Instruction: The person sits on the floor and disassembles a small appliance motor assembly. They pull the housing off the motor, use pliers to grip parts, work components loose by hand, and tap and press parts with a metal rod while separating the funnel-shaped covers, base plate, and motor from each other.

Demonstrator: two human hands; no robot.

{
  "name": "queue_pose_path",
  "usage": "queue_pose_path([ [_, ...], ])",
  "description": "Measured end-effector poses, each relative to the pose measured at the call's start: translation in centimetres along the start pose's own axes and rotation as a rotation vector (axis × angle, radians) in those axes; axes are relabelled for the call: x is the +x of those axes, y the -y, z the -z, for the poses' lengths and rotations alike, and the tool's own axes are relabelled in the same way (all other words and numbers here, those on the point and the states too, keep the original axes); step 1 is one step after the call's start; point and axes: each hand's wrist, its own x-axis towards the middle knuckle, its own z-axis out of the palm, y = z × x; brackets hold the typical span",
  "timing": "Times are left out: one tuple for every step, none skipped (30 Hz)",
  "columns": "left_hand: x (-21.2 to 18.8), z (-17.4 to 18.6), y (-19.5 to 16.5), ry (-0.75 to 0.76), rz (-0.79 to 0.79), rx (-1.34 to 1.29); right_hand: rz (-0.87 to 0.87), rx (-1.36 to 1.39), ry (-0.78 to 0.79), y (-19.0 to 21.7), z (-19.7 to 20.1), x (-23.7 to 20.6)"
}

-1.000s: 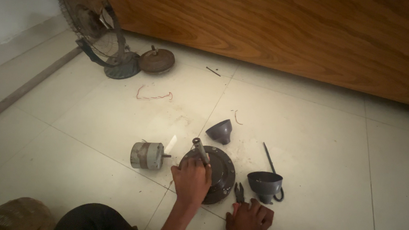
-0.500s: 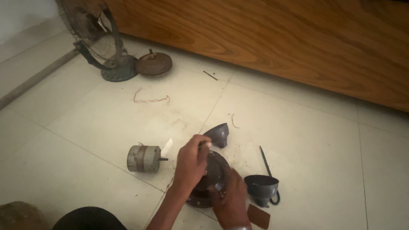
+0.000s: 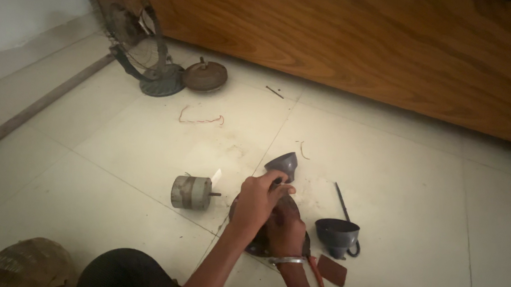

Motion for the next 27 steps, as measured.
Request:
queue_pose_path([
  [0.0, 0.1, -0.1, -0.015, -0.034, -0.003, -0.02, 0.03, 0.008, -0.1, 0.2, -0.1],
  [0.1, 0.2, -0.1, -0.031, -0.07, -0.004, -0.039, 0.062, 0.015, -0.1, 0.2, -0.2],
  [0.1, 0.3, -0.1, -0.017, -0.046, 0.011, -0.02, 0.085, 0.0, -0.1, 0.3, -0.4],
  [0.1, 0.4, -0.1, -0.002, -0.023, 0.024, 0.0, 0.107, -0.017, -0.2, 0.4, -0.5],
  [0.2, 0.4, -0.1, 0.012, -0.001, 0.037, 0.02, 0.129, -0.034, -0.2, 0.4, -0.6],
  [0.3, 0.6, -0.1, 0.029, 0.019, 0.032, 0.037, 0.099, -0.036, -0.3, 0.4, -0.6],
  [0.3, 0.8, 0.0, 0.046, 0.04, 0.029, 0.053, 0.07, -0.038, -0.4, 0.4, -0.6],
  [0.3, 1.0, 0.0, 0.065, 0.062, 0.025, 0.068, 0.039, -0.04, -0.6, 0.4, -0.6],
  [0.2, 1.1, -0.1, 0.085, 0.076, -0.007, 0.097, 0.052, -0.041, -0.9, 0.4, -0.5],
  [0.1, 1.2, -0.2, 0.105, 0.093, -0.038, 0.126, 0.067, -0.041, -1.1, 0.5, -0.5],
  [0.0, 1.4, -0.2, 0.123, 0.11, -0.068, 0.154, 0.083, -0.04, -1.4, 0.5, -0.4],
  [-0.1, 1.5, -0.3, 0.136, 0.119, -0.104, 0.139, 0.09, -0.001, -1.7, 0.6, -0.2],
  [-0.1, 1.6, -0.4, 0.149, 0.128, -0.139, 0.124, 0.097, 0.038, -1.9, 0.8, 0.1],
  [-0.2, 1.7, -0.5, 0.161, 0.135, -0.176, 0.112, 0.104, 0.076, -2.1, 0.9, 0.4],
  [-0.1, 1.7, -0.5, 0.151, 0.104, -0.14, 0.079, 0.097, 0.104, -2.1, 1.1, 0.6],
  [0.1, 1.7, -0.6, 0.142, 0.073, -0.106, 0.045, 0.088, 0.132, -2.2, 1.3, 0.8],
  [0.2, 1.6, -0.6, 0.134, 0.043, -0.072, 0.009, 0.079, 0.16, -2.1, 1.5, 1.0],
  [0.4, 1.6, -0.6, 0.158, 0.075, -0.055, 0.09, 0.074, 0.142, -2.0, 1.7, 1.1],
  [0.7, 1.5, -0.5, 0.181, 0.105, -0.037, 0.172, 0.069, 0.122, -1.8, 1.8, 1.3],
  [0.9, 1.4, -0.4, 0.205, 0.134, -0.019, 0.255, 0.064, 0.102, -1.6, 2.0, 1.3],
  [1.0, 1.3, -0.2, 0.19, 0.09, -0.019, 0.239, 0.056, 0.086, -1.3, 2.1, 1.3],
  [1.2, 1.2, 0.0, 0.176, 0.044, -0.018, 0.224, 0.048, 0.07, -1.0, 2.1, 1.3],
  [1.5, 1.1, 0.2, 0.161, -0.002, -0.017, 0.209, 0.041, 0.053, -0.6, 2.1, 1.3],
  [1.8, 1.0, 0.4, 0.167, -0.03, 0.01, 0.152, -0.045, 0.068, -0.3, 2.1, 1.3],
  [2.0, 0.9, 0.5, 0.173, -0.057, 0.035, 0.096, -0.133, 0.084, 0.1, 2.0, 1.3],
  [2.1, 0.9, 0.6, 0.179, -0.084, 0.06, 0.038, -0.221, 0.099, 0.4, 2.0, 1.3],
  [2.1, 0.9, 0.6, 0.177, -0.061, 0.038, 0.019, -0.244, 0.098, 0.7, 2.0, 1.3],
])
